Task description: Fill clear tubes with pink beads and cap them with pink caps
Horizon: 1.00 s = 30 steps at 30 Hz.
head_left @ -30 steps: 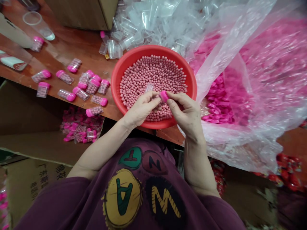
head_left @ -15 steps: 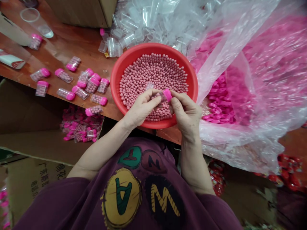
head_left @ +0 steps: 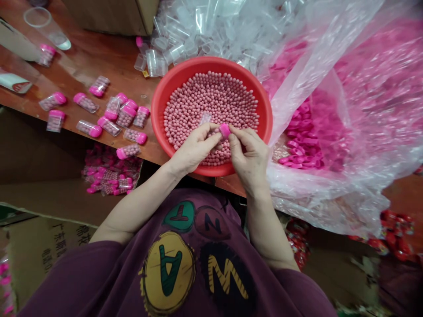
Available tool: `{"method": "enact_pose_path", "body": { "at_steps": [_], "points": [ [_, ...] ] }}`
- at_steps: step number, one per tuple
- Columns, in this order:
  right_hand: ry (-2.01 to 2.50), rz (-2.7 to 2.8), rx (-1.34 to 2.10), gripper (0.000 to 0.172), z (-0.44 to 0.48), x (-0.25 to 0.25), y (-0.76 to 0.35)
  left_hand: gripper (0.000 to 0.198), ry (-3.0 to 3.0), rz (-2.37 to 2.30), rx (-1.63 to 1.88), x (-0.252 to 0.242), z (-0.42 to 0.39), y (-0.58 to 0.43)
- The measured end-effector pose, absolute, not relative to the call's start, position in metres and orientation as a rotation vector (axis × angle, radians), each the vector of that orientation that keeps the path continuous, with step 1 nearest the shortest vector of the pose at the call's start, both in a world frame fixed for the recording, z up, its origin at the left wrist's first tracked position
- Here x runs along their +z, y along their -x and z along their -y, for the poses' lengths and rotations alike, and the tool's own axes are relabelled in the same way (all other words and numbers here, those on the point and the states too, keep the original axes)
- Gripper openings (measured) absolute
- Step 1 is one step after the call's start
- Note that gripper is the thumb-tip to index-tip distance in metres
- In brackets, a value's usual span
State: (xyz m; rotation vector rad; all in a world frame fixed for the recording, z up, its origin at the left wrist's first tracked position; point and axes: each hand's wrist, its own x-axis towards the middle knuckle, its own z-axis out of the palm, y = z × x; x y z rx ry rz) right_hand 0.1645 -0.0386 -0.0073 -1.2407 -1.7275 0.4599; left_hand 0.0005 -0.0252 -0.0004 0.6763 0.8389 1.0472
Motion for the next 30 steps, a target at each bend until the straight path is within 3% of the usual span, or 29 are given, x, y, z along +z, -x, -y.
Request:
{"method": "enact_pose_path", "body": {
  "at_steps": [7, 16, 20, 23, 27, 30],
  "points": [
    [1.214, 1.812, 0.464, 0.029, 0.045, -0.009, -0.158, 0.011, -0.705, -0.853, 1.08, -0.004, 0.025, 0.001],
    [1.183, 1.822, 0.662, 0.05, 0.037, -0.01, -0.182, 0.008, -0.715, -0.875, 1.106, -0.003, 0.023, 0.002],
    [1.19, 1.654, 0.686, 0.039, 0.027, -0.017, -0.184, 0.014, -0.766, -0.836, 1.113, -0.006, 0.023, 0.002],
    [1.19, 1.834, 0.599, 0.029, 0.033, -0.014, -0.174, 0.019, -0.742, -0.824, 1.142, -0.01, 0.022, 0.002],
    [1.337, 2.059, 0.307, 0.06, 0.044, -0.016, -0.154, 0.009, -0.741, -0.92, 1.105, -0.013, 0.019, 0.002],
    [1.481, 2.051, 0.098, 0.058, 0.043, -0.025, -0.14, 0.008, -0.737, -0.987, 1.086, -0.014, 0.019, 0.001]
  ]
}}
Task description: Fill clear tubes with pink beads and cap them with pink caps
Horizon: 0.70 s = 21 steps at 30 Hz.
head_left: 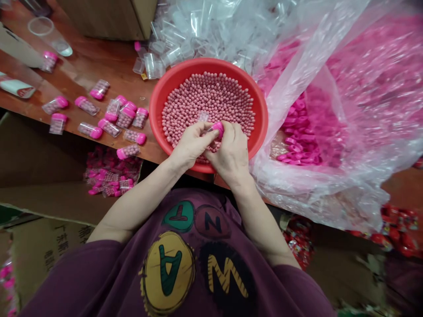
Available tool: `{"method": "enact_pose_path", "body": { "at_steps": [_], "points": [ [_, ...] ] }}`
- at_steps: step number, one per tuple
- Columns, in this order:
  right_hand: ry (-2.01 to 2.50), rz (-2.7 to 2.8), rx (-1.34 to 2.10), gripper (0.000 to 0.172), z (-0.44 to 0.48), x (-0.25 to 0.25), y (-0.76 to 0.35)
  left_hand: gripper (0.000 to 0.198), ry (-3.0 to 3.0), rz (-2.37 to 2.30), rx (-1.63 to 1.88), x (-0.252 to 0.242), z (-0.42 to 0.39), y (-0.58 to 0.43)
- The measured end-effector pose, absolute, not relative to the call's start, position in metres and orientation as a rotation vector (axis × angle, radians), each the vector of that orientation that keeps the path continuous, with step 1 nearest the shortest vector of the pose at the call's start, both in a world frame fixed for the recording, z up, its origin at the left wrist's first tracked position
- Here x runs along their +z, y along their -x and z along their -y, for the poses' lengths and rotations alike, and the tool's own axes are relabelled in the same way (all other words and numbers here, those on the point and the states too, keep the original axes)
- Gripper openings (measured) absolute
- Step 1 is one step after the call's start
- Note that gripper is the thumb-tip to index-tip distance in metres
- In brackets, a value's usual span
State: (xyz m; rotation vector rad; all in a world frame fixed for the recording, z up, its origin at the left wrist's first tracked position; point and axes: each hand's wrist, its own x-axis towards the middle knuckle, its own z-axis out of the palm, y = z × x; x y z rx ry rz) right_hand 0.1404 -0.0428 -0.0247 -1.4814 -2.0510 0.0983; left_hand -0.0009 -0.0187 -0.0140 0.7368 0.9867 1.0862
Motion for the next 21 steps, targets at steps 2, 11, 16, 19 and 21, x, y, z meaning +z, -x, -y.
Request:
{"method": "enact_pose_path", "body": {
  "at_steps": [2, 11, 16, 19, 21],
  "points": [
    [1.476, 2.033, 0.049, 0.049, 0.039, -0.029, -0.138, 0.008, -0.743, -0.984, 1.093, -0.014, 0.019, 0.001],
    [1.346, 2.092, -0.083, 0.053, 0.032, -0.033, -0.158, 0.012, -0.806, -0.845, 1.017, -0.013, 0.02, 0.001],
    [1.396, 2.155, 0.138, 0.067, 0.037, -0.025, -0.15, 0.014, -0.851, -0.947, 1.064, -0.006, 0.024, 0.0],
    [1.337, 2.148, 0.483, 0.088, 0.029, -0.016, -0.163, 0.02, -0.964, -1.136, 1.236, 0.006, 0.026, 0.029],
    [1.377, 2.111, 0.549, 0.08, 0.016, -0.012, -0.177, 0.022, -1.074, -1.335, 1.41, 0.01, 0.023, 0.065]
  ]
}}
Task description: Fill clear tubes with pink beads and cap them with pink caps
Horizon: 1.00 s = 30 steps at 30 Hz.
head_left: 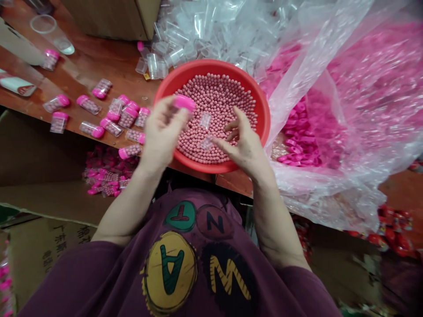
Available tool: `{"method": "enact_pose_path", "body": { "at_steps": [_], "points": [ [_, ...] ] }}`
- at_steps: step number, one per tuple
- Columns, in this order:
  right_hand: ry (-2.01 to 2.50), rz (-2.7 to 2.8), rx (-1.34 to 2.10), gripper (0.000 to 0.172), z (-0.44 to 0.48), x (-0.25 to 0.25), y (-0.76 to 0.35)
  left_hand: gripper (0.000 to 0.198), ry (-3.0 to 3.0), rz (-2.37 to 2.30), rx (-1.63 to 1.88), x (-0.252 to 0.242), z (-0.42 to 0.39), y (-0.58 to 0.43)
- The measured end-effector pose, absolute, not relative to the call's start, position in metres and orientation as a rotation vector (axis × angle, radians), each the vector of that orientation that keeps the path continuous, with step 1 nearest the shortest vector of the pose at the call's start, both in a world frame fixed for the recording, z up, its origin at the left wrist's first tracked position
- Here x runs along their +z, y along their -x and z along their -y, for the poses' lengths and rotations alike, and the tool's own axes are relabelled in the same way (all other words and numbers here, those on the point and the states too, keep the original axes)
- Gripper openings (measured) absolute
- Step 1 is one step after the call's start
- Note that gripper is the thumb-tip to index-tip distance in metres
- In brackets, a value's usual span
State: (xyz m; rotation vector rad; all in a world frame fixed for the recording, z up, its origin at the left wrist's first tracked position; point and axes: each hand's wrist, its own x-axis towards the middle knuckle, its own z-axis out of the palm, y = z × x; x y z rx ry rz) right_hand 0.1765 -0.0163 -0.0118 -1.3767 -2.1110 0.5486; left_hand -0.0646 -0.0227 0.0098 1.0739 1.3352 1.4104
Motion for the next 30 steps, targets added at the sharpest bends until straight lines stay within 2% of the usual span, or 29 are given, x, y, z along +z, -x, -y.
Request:
{"method": "enact_pose_path", "body": {
  "at_steps": [3, 4, 6, 9, 12, 15, 18, 20, 22, 25, 28, 30],
  "points": [
    [1.476, 2.192, 0.454, 0.042, -0.01, -0.011, -0.185, 0.019, -1.204, -1.686, 1.617, 0.001, 0.012, 0.127],
    [1.489, 2.263, 0.438, 0.037, -0.019, -0.011, -0.181, 0.018, -1.242, -1.792, 1.626, -0.005, 0.008, 0.143],
    [1.466, 2.445, 0.428, 0.039, -0.036, -0.013, -0.167, 0.021, -1.351, -1.992, 1.542, -0.015, 0.002, 0.163],
    [1.403, 2.717, 0.34, 0.045, -0.055, -0.017, -0.142, 0.039, -1.634, -2.185, 1.437, -0.02, -0.004, 0.158],
    [1.388, 2.815, 0.363, 0.036, -0.068, -0.02, -0.131, 0.035, -1.928, -2.006, 1.317, -0.014, -0.008, 0.123],
    [1.435, 2.476, 0.676, 0.024, -0.071, -0.02, -0.137, 0.035, -2.034, -1.697, 1.057, -0.009, -0.015, 0.084],
    [1.396, 1.85, 1.214, 0.017, -0.061, -0.015, -0.147, 0.044, -2.04, -1.547, 0.867, -0.006, -0.023, 0.051],
    [1.274, 1.52, 1.517, 0.018, -0.048, -0.01, -0.15, 0.039, -2.039, -1.481, 0.799, -0.002, -0.027, 0.035],
    [1.217, 1.341, 1.62, 0.022, -0.032, -0.006, -0.152, 0.03, -2.047, -1.395, 0.761, 0.003, -0.033, 0.025],
    [1.314, 1.425, 1.35, 0.023, -0.01, -0.003, -0.161, 0.026, -2.102, -1.221, 0.718, 0.005, -0.048, 0.017],
    [1.456, 1.633, 0.755, 0.033, 0.009, -0.001, -0.198, 0.019, -2.17, -1.06, 0.627, -0.005, -0.069, 0.011],
    [1.604, 1.637, 0.413, 0.034, 0.022, -0.001, -0.245, 0.011, -2.175, -1.003, 0.543, -0.017, -0.081, 0.005]
  ]
}}
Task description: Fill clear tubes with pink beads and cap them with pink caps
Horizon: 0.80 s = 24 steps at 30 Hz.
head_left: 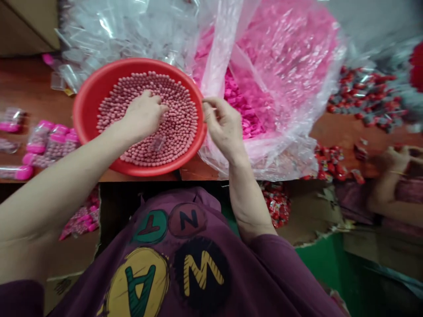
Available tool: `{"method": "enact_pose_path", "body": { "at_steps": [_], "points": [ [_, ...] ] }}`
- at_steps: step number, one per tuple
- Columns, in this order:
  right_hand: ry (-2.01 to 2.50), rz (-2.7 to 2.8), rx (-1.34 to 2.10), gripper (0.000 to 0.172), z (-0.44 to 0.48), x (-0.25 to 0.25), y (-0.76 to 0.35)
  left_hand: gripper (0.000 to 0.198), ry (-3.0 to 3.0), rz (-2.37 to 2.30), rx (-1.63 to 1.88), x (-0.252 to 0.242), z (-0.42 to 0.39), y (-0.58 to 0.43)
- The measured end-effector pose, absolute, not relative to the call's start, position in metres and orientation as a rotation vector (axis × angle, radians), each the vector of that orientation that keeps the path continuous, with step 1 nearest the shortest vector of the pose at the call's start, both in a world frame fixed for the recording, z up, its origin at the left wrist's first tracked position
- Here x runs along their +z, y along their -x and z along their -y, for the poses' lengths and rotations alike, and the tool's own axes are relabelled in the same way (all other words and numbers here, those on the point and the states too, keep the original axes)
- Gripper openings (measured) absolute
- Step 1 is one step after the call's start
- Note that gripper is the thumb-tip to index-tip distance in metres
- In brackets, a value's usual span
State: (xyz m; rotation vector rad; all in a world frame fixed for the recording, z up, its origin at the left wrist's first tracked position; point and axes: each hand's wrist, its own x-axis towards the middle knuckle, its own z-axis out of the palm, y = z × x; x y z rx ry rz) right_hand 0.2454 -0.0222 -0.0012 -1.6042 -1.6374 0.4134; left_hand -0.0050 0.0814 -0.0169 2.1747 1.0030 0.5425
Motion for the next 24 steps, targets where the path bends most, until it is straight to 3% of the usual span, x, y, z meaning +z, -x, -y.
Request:
{"method": "enact_pose_path", "body": {
  "at_steps": [3, 7, 12, 15, 18, 24],
  "points": [
    [1.947, 1.55, 0.122, 0.03, 0.044, -0.013, -0.336, 0.03, -2.205, -0.981, 0.41, -0.036, -0.092, -0.009],
    [2.342, 1.473, 0.164, 0.01, 0.068, -0.047, -0.425, 0.038, -2.264, -0.982, 0.318, -0.052, -0.093, -0.035],
    [2.459, 1.506, 0.181, 0.04, 0.061, -0.082, -0.416, 0.024, -2.026, -1.01, 0.39, -0.046, -0.078, -0.06],
    [2.281, 1.639, 0.316, 0.047, 0.044, -0.095, -0.38, 0.013, -1.694, -1.022, 0.539, -0.027, -0.064, -0.061],
    [2.086, 1.738, 0.323, 0.051, 0.031, -0.107, -0.355, 0.028, -1.462, -1.006, 0.708, -0.004, -0.048, -0.049],
    [1.931, 1.493, 0.132, 0.056, 0.018, -0.115, -0.353, 0.027, -1.031, -0.972, 0.775, 0.024, -0.017, -0.013]
  ]
}}
